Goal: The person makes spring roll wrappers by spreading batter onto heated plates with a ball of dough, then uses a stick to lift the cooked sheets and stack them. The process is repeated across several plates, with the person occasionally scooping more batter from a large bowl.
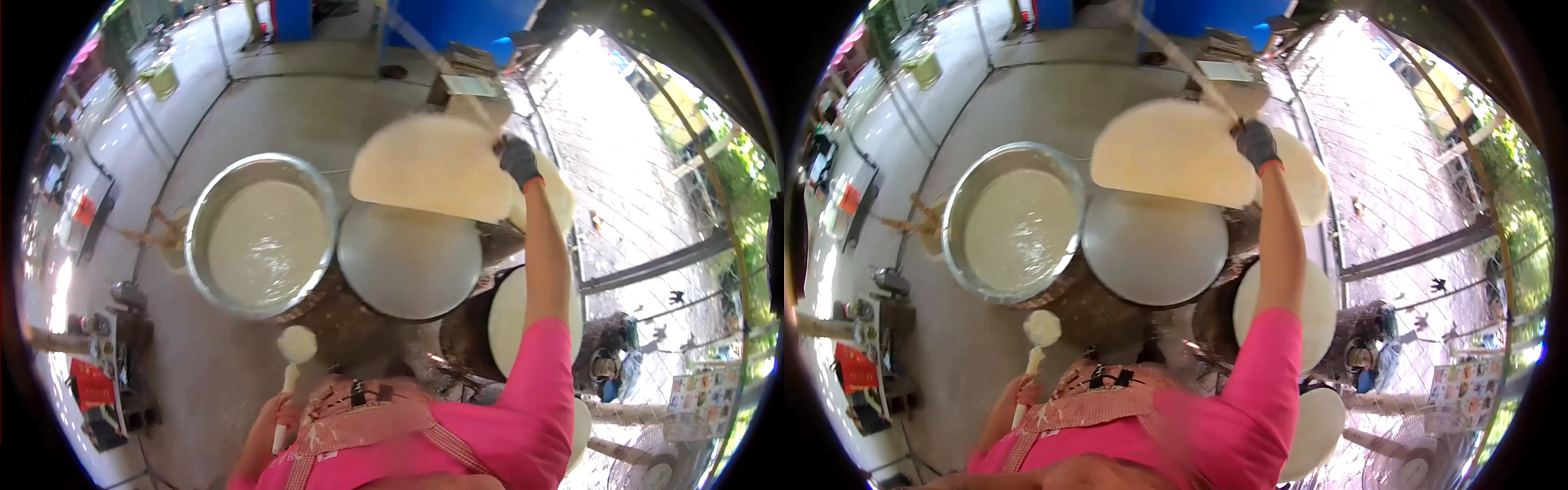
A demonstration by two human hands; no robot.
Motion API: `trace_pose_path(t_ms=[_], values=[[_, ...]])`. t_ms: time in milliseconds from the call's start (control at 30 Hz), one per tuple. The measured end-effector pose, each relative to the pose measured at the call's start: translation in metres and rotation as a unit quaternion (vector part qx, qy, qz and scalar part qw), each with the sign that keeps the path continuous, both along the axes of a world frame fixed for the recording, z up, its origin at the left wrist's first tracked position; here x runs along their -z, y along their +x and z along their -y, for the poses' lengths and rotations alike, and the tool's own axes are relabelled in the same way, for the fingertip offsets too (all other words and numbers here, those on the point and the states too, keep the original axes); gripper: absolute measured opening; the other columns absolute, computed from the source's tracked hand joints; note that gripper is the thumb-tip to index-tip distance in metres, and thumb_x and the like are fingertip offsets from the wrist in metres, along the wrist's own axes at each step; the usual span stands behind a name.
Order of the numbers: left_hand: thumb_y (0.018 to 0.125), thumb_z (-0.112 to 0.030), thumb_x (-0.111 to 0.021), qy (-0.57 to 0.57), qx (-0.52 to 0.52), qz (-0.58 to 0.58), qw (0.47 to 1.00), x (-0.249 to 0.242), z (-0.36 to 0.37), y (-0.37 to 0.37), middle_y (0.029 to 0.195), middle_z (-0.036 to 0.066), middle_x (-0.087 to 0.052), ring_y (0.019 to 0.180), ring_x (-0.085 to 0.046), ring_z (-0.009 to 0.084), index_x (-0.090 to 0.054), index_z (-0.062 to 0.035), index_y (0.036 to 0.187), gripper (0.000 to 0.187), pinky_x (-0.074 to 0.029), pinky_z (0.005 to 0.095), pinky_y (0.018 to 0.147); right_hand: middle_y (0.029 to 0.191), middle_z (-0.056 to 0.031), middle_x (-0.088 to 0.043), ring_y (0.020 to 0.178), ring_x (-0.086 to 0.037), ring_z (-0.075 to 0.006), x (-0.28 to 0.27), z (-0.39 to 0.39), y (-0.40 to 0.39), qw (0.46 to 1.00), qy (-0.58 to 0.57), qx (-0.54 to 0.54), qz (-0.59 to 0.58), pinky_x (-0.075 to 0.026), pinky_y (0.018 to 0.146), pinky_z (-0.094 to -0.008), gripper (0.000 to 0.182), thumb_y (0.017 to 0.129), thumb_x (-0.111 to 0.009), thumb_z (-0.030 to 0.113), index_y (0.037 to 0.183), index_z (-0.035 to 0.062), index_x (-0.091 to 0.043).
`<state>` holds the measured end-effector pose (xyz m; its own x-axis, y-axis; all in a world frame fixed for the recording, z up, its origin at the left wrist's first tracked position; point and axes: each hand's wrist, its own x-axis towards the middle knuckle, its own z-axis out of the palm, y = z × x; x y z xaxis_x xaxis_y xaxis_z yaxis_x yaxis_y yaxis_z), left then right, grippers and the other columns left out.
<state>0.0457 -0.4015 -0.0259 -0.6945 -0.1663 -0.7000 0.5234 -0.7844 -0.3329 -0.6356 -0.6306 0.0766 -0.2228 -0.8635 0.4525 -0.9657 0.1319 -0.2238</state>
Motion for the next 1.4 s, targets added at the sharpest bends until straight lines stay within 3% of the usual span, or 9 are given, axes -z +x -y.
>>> trace_pose_path(t_ms=[433, 467, 600, 667, 733, 800, 1000, 1267, 1400], values=[[0.089, -0.022, -0.041, -0.027, -0.079, -0.027, 0.996, -0.038, 0.011, -0.151, 0.05, -0.003, -0.031, 0.036, -0.027, 0.0056, -0.049, -0.0078, 0.109, 0.026, -0.028, 0.0215, 0.034, 0.055, -0.0138, -0.051, 0.042, -0.049, -0.0241, 0.133, -0.165, -0.267, 0.538, -0.36, 0.325, 0.689, -0.037, 0.035, -0.0353, 0.014, 0.081, -0.044, 0.011, 0.075, 0.0012, -0.051], [0.089, -0.022, -0.041, 0.0, -0.078, -0.058, 0.995, -0.049, 0.018, -0.163, 0.05, -0.003, -0.031, 0.036, -0.027, 0.0056, -0.049, -0.0077, 0.11, 0.027, -0.028, 0.0214, 0.034, 0.057, -0.0136, -0.05, 0.044, -0.05, -0.0253, 0.201, -0.179, -0.31, 0.663, -0.266, 0.302, 0.631, -0.038, 0.037, -0.037, 0.013, 0.08, -0.043, 0.011, 0.078, 0.0002, -0.051], [0.089, -0.022, -0.039, 0.036, -0.101, -0.087, 0.99, -0.031, 0.04, -0.17, 0.052, -0.002, -0.032, 0.038, -0.029, 0.0059, -0.046, -0.0079, 0.114, 0.029, -0.029, 0.0209, 0.035, 0.063, -0.0143, -0.055, 0.049, -0.055, -0.0255, 0.217, -0.174, -0.278, 0.388, -0.351, 0.505, 0.686, -0.04, 0.038, -0.0369, 0.014, 0.074, -0.05, 0.006, 0.086, 0.0008, -0.053], [0.089, -0.021, -0.039, 0.04, -0.113, -0.074, 0.99, -0.03, 0.033, -0.158, 0.053, -0.002, -0.031, 0.039, -0.03, 0.0061, -0.047, -0.0078, 0.114, 0.029, -0.029, 0.0207, 0.035, 0.061, -0.0141, -0.055, 0.049, -0.056, -0.0259, 0.231, -0.176, -0.28, 0.39, -0.322, 0.522, 0.687, -0.041, 0.038, -0.0377, 0.014, 0.074, -0.052, 0.01, 0.082, -0.0009, -0.054], [0.088, -0.02, -0.039, 0.037, -0.121, -0.068, 0.99, -0.049, 0.045, -0.178, 0.053, -0.002, -0.03, 0.041, -0.032, 0.0064, -0.049, -0.0074, 0.111, 0.028, -0.029, 0.0205, 0.036, 0.06, -0.0146, -0.057, 0.049, -0.056, -0.0248, 0.324, -0.194, -0.349, 0.826, 0.201, 0.456, 0.265, -0.042, 0.04, -0.0363, 0.024, 0.074, -0.059, 0.02, 0.076, -0.0039, -0.055], [0.088, -0.02, -0.038, -0.01, -0.117, -0.052, 0.992, -0.035, 0.051, -0.168, 0.054, -0.002, -0.031, 0.04, -0.031, 0.0062, -0.047, -0.0058, 0.113, 0.03, -0.03, 0.0202, 0.035, 0.064, -0.0162, -0.059, 0.052, -0.056, -0.024, 0.242, -0.187, -0.294, 0.571, -0.236, 0.568, 0.543, -0.044, 0.046, -0.0349, 0.039, 0.071, -0.064, 0.034, 0.073, -0.0048, -0.056], [0.09, -0.022, -0.037, -0.059, -0.12, -0.076, 0.988, -0.012, 0.077, -0.134, 0.056, 0.0, -0.034, 0.04, -0.032, 0.0073, -0.043, -0.0013, 0.115, 0.032, -0.031, 0.0205, 0.034, 0.06, -0.0138, -0.058, 0.057, -0.055, -0.0241, 0.155, -0.156, -0.146, 0.858, -0.139, 0.442, 0.22, -0.042, 0.054, -0.035, 0.04, 0.076, -0.057, 0.041, 0.076, 0.001, -0.059], [0.089, -0.017, -0.039, -0.323, -0.085, 0.029, 0.942, 0.009, 0.157, -0.036, 0.061, 0.003, -0.035, 0.044, -0.035, 0.0089, -0.032, -0.0314, 0.126, 0.04, -0.03, 0.0189, 0.029, 0.053, -0.0062, -0.052, 0.048, -0.051, -0.0193, 0.116, -0.012, 0.144, 0.845, 0.307, 0.067, 0.432, -0.04, 0.049, -0.0344, 0.022, 0.074, -0.061, 0.028, 0.076, 0.007, -0.061], [0.086, -0.017, -0.045, -0.338, 0.019, 0.123, 0.933, 0.107, 0.251, 0.047, 0.059, 0.002, -0.035, 0.044, -0.035, 0.0069, -0.038, -0.021, 0.117, 0.033, -0.028, 0.0164, 0.03, 0.067, -0.0154, -0.06, 0.058, -0.057, -0.0307, 0.132, 0.04, 0.31, 0.931, 0.321, -0.162, 0.061, -0.044, 0.054, -0.0404, 0.024, 0.074, -0.055, 0.03, 0.077, 0.0071, -0.062]])
